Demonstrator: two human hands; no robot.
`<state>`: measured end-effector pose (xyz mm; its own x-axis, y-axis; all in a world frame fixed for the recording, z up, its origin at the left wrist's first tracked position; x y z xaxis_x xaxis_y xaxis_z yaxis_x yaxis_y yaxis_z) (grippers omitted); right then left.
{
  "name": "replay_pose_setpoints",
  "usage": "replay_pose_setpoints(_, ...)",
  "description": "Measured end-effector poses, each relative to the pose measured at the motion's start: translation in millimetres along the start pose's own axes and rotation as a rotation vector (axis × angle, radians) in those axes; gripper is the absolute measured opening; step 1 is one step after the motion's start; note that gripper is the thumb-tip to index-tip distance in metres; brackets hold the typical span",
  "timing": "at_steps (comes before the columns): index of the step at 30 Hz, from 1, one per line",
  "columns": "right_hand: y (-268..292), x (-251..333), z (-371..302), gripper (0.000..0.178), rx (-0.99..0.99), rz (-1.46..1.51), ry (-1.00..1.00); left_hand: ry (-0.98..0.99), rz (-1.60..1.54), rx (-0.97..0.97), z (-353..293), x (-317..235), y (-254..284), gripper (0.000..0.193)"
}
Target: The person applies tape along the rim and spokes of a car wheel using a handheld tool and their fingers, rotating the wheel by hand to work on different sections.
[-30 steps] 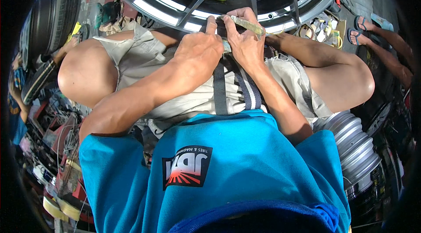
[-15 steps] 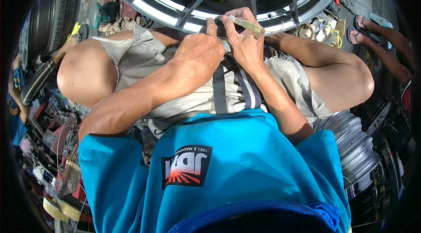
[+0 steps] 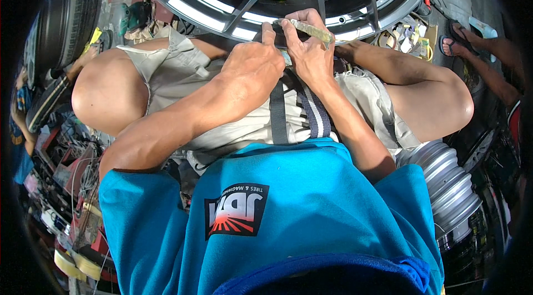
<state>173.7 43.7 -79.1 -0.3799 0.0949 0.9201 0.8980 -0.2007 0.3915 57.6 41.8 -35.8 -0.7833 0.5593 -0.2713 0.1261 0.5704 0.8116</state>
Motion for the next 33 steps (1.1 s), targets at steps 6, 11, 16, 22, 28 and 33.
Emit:
replay_pose_setpoints(6, 3, 3, 0, 0.015, -0.027, -0.031, 0.025, -0.012, 0.011, -0.012, 0, 0, -1, 0.034)
replay_pose_setpoints(11, 0, -2, -2, 0.015, 0.003, 0.006, -0.029, -0.023, 0.002, -0.019, -1, 0, 0, 0.033)
replay_pose_setpoints(16, 1, 3, 0, 0.016, 0.001, -0.026, 0.034, -0.018, 0.009, -0.005, -1, 0, -1, 0.032)
replay_pose_setpoints(22, 2, -2, -1, 0.012, -0.005, -0.018, 0.040, 0.007, -0.020, -0.019, 2, 4, -9, 0.036)
replay_pose_setpoints(28, 4, -1, -1, 0.013, 0.003, -0.066, 0.152, -0.071, -0.179, 0.049, 5, 5, -14, 0.036)
replay_pose_setpoints(33, 4, 5, 1, 0.015, 0.049, 0.009, 0.048, -0.085, -0.293, 0.098, -5, -10, 10, 0.037)
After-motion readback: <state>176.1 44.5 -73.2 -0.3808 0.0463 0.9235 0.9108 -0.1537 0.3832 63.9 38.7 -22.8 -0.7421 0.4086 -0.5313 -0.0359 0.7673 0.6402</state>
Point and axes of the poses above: each hand's wrist, its own z-axis towards the middle knuckle, its own y-axis out of the back of the hand, x = y × z, the point moved 8 cm from there along z, towards the middle knuckle, and after that the axes turned 10 degrees about y, right-handed, at the moved point
